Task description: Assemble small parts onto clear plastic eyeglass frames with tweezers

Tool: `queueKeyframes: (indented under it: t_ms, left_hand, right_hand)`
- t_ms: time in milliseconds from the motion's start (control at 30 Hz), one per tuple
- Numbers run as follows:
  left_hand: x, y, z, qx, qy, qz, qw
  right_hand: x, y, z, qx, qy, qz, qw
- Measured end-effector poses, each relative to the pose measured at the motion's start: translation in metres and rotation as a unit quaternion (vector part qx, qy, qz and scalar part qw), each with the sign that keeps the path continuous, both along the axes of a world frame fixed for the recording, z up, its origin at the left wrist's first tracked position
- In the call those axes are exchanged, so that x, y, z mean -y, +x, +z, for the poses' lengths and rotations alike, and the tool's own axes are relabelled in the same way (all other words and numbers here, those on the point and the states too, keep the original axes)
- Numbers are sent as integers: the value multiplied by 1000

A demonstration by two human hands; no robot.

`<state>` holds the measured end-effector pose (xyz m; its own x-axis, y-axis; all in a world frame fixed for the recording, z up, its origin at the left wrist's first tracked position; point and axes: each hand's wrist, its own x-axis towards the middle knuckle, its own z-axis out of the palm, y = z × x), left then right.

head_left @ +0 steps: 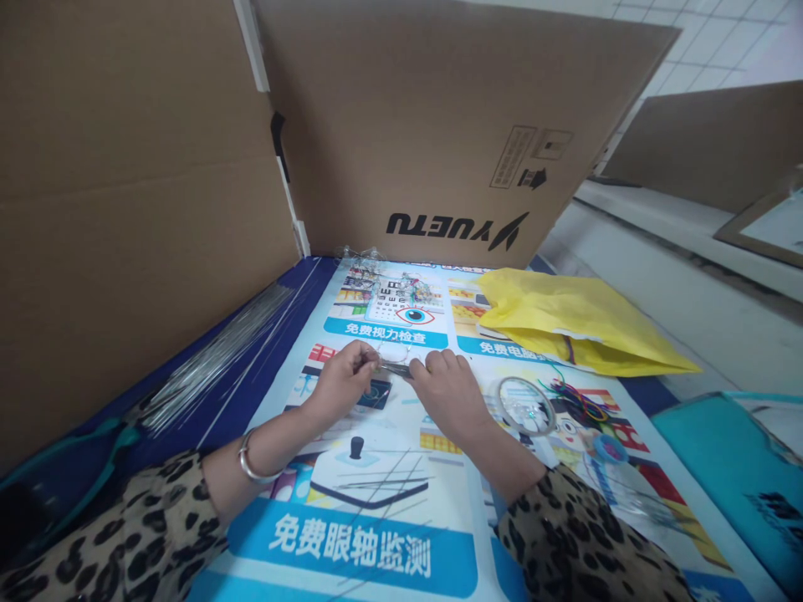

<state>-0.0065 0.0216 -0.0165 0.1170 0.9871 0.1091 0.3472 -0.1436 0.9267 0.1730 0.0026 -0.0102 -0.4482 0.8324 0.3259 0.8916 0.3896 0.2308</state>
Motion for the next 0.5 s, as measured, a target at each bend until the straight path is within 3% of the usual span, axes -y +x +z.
queueKeyframes:
  t_ms: [500]
  left_hand:
    - [-2,-1,-6,7,-2,-12,1000]
  right_hand:
    - [-2,0,-4,-13,-4,11,1000]
